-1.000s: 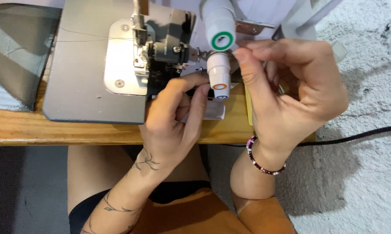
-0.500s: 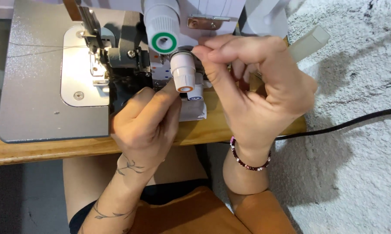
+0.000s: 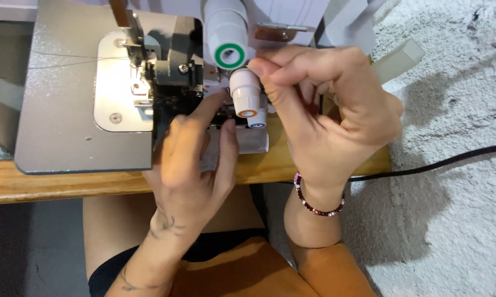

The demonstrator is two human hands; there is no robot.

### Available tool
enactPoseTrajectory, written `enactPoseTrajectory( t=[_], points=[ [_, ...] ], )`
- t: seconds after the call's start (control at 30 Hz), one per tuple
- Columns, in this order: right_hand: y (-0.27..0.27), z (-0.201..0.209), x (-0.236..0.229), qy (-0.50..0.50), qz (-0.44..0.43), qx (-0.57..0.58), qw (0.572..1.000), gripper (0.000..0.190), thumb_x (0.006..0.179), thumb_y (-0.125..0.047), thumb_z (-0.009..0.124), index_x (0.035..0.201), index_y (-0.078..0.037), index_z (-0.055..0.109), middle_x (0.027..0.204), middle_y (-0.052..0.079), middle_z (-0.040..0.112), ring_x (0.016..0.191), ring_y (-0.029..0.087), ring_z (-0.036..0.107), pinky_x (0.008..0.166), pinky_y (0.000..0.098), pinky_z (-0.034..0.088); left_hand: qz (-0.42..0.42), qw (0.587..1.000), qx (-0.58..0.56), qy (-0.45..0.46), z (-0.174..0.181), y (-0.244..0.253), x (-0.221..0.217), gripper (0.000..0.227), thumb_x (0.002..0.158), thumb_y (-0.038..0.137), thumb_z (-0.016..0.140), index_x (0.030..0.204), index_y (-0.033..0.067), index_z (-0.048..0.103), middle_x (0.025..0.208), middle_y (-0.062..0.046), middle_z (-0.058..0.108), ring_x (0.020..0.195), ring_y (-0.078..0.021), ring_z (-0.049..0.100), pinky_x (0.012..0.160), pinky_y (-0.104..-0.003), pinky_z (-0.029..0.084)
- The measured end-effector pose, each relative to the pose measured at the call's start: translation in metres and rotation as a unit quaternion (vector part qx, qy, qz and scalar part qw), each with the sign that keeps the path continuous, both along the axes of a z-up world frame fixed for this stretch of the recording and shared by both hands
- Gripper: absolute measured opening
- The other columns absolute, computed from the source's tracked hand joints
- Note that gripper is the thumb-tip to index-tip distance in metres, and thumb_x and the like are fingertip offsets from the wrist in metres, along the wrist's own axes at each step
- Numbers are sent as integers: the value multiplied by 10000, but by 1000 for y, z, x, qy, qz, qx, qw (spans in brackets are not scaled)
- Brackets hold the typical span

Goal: Threading an overlocker sewing machine and cleaning lint from the internal mechanisms using tweezers and a brush.

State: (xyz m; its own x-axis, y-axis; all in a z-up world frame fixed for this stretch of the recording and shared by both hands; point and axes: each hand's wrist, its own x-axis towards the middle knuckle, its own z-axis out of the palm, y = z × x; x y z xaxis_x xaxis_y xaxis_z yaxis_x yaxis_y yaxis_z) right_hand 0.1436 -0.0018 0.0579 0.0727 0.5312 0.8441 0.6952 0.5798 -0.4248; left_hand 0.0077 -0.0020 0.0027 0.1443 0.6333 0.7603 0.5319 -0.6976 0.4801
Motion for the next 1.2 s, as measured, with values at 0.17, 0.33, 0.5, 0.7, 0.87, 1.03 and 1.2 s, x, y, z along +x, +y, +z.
enactPoseTrajectory(
  t=[0.17, 0.33, 0.5, 0.7, 0.87, 1.03, 1.2],
  points=[
    [3, -4, -4, 9, 15, 9, 1000, 246, 941, 181, 787, 893, 88, 564, 853, 231, 694, 830, 316, 770, 707, 308, 607, 0, 996, -69, 64, 5, -17, -18, 157, 1024, 75, 618, 1172, 53, 663, 927, -34, 639, 723, -197, 610, 554, -299, 484],
    [2, -3, -11, 21, -2, -3, 1000, 273, 962, 199, 795, 893, 75, 562, 891, 234, 706, 816, 278, 750, 677, 283, 575, 38, 985, 22, 167, 22, -24, -43, 62, 1037, 146, 714, 1065, 93, 701, 684, 35, 534, 534, -164, 468, 498, -292, 378],
    [1, -7, -16, 73, 9, -9, 997, 299, 965, 203, 778, 867, 46, 543, 887, 217, 673, 889, 326, 763, 792, 339, 640, 63, 957, 64, 274, 50, -25, -68, 181, 1129, 248, 634, 953, 203, 638, 623, 51, 374, 487, -141, 383, 451, -320, 266],
    [1, -10, -12, 59, 20, 4, 998, 268, 966, 177, 788, 879, 47, 571, 905, 208, 678, 907, 320, 764, 775, 329, 661, 144, 915, 39, 374, 61, 15, -91, 878, 1406, 607, 941, 795, 238, 430, 666, 54, 352, 532, -181, 321, 533, -345, 162],
    [3, -11, -14, 100, 18, 6, 995, 308, 945, 143, 788, 832, 22, 529, 878, 187, 652, 875, 315, 755, 761, 342, 643, 155, 915, 88, 362, 63, 41, -94, 820, 1395, 789, 926, 911, 245, 549, 742, 72, 409, 579, -208, 397, 559, -352, 215],
    [6, -12, -10, 85, 22, 15, 996, 305, 960, 96, 781, 832, 13, 517, 889, 202, 661, 865, 311, 757, 708, 327, 627, 130, 928, 88, 337, 59, 48, -107, 757, 1361, 681, 899, 884, 224, 529, 730, 61, 391, 576, -205, 365, 550, -344, 211],
    [5, -12, -11, 74, 12, 12, 997, 281, 973, 95, 768, 864, 24, 520, 900, 199, 653, 853, 297, 746, 713, 317, 616, 104, 940, 88, 312, 57, 36, -107, 699, 1325, 575, 870, 857, 203, 510, 718, 50, 373, 574, -202, 333, 542, -336, 207]
  ],
)
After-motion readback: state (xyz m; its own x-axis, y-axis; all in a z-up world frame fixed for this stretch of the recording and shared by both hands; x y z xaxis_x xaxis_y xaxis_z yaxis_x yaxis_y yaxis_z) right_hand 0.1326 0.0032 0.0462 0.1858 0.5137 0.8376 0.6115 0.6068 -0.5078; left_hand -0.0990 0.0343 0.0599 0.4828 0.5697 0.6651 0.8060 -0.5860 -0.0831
